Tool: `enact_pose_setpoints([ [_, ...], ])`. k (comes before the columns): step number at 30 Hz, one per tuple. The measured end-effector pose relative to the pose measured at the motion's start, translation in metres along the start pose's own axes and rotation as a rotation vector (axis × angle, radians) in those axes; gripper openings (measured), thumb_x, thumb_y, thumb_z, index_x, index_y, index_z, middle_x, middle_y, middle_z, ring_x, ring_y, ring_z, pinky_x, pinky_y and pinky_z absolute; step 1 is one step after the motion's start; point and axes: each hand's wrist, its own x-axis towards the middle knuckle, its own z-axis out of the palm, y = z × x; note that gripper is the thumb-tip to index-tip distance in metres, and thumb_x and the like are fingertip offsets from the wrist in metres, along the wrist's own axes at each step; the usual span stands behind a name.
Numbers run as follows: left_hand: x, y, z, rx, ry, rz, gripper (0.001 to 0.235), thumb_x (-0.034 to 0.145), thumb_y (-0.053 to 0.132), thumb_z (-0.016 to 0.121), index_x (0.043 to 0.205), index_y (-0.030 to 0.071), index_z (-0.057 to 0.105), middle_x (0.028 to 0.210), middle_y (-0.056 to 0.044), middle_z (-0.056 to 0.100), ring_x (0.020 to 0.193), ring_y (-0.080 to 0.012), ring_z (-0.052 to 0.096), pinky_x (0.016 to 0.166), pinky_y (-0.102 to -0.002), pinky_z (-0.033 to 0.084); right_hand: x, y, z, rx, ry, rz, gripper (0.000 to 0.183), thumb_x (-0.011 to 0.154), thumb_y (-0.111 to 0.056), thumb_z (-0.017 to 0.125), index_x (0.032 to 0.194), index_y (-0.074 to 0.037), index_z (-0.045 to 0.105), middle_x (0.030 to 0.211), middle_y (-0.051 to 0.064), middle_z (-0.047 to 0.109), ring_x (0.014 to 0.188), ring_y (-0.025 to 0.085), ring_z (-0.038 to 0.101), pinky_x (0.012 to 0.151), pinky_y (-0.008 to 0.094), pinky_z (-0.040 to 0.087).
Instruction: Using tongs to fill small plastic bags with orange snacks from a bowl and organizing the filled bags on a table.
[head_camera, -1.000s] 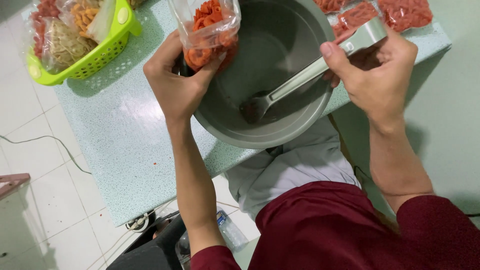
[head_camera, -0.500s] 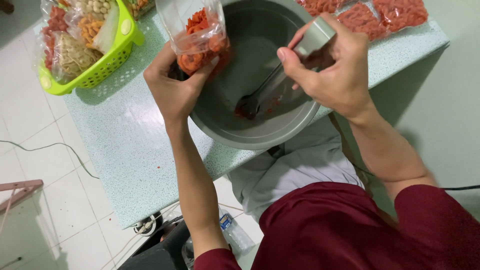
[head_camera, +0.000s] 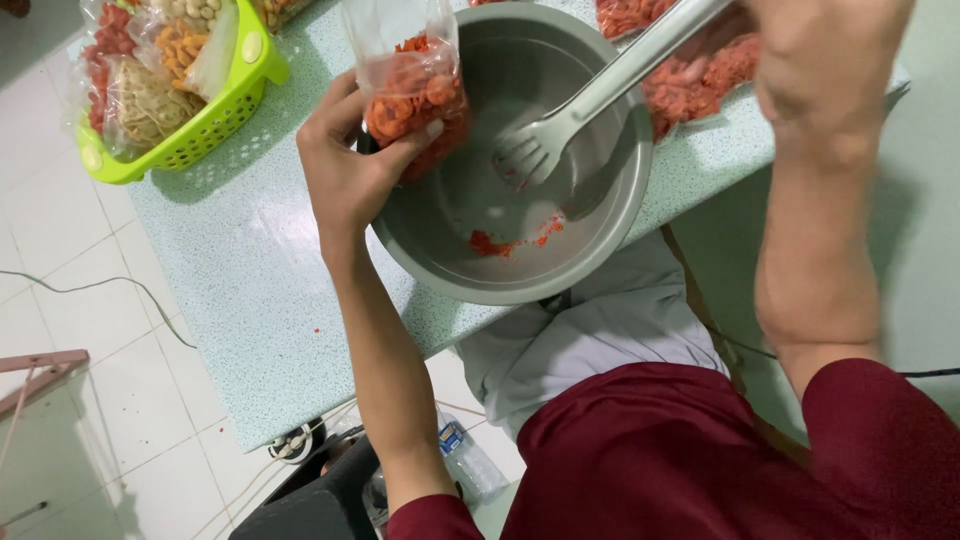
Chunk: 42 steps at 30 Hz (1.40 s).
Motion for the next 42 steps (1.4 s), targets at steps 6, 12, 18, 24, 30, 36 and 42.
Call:
enact_pose_setpoints([
  [6, 0.002, -0.002, -0.002, -0.015, -0.043, 0.018, 0.038, 0.079, 0.019, 0.092, 0.114, 0.009, 0.079, 0.138, -0.011, 0.06, 0.126, -0.025, 0.062, 0.095, -0.035, 0.054, 0.0, 0.027, -0.053, -0.016, -0.056, -0.084, 0.018, 0.117, 0.007, 0.069, 0.108, 0.004, 0.054, 0.1, 0.022, 0.068, 0.081, 0.033, 0.074, 0.067, 0.038, 0.067],
  [12, 0.002, -0.003, -0.001, 0.014, -0.069, 0.093, 0.036, 0.08, 0.022, 0.093, 0.111, 0.01, 0.08, 0.14, -0.01, 0.059, 0.133, -0.0293, 0.057, 0.109, -0.046, 0.05, -0.011, 0.04, -0.097, -0.03, -0.109, -0.167, 0.02, 0.116, 0.011, 0.067, 0.117, 0.004, 0.048, 0.106, 0.027, 0.065, 0.089, 0.038, 0.071, 0.076, 0.044, 0.066],
  [18, 0.0, -0.005, -0.001, -0.021, -0.052, 0.05, 0.029, 0.079, 0.02, 0.092, 0.106, 0.014, 0.08, 0.14, -0.007, 0.059, 0.135, -0.0271, 0.056, 0.111, -0.045, 0.047, 0.004, 0.048, -0.104, -0.033, -0.197, -0.248, 0.026, 0.116, 0.014, 0.064, 0.125, 0.004, 0.042, 0.111, 0.032, 0.061, 0.097, 0.043, 0.069, 0.084, 0.05, 0.066],
  [24, 0.002, -0.008, 0.0, -0.034, -0.071, 0.038, 0.034, 0.079, 0.02, 0.092, 0.109, 0.012, 0.08, 0.139, -0.008, 0.059, 0.134, -0.0275, 0.057, 0.11, -0.043, 0.048, -0.015, 0.019, -0.104, -0.053, -0.253, -0.327, 0.035, 0.115, 0.018, 0.062, 0.133, 0.004, 0.036, 0.116, 0.037, 0.058, 0.105, 0.048, 0.067, 0.093, 0.056, 0.065],
  [30, 0.001, -0.006, 0.003, -0.164, 0.008, -0.161, 0.032, 0.078, 0.017, 0.089, 0.109, 0.013, 0.078, 0.118, -0.005, 0.06, 0.114, -0.0197, 0.059, 0.091, -0.034, 0.06, -0.031, -0.006, -0.071, -0.06, -0.315, -0.377, 0.044, 0.114, 0.021, 0.06, 0.141, 0.005, 0.03, 0.122, 0.042, 0.055, 0.112, 0.053, 0.065, 0.101, 0.063, 0.064],
  [36, 0.002, -0.006, 0.003, -0.19, 0.082, -0.256, 0.027, 0.078, 0.015, 0.089, 0.103, 0.009, 0.08, 0.098, 0.0, 0.076, 0.091, -0.0116, 0.069, 0.076, -0.024, 0.06, -0.03, -0.032, -0.005, -0.062, -0.372, -0.429, 0.054, 0.113, 0.025, 0.058, 0.15, 0.005, 0.023, 0.127, 0.047, 0.052, 0.12, 0.059, 0.063, 0.11, 0.069, 0.064],
  [42, -0.001, 0.004, 0.005, -0.257, 0.124, -0.208, 0.027, 0.081, 0.007, 0.086, 0.107, 0.005, 0.078, 0.094, -0.002, 0.076, 0.091, -0.0104, 0.068, 0.076, -0.025, 0.063, -0.027, -0.042, 0.025, -0.193, -0.576, -0.458, 0.029, 0.095, 0.0, 0.078, 0.114, 0.014, 0.062, 0.124, 0.034, 0.068, 0.121, 0.043, 0.07, 0.109, 0.046, 0.057],
])
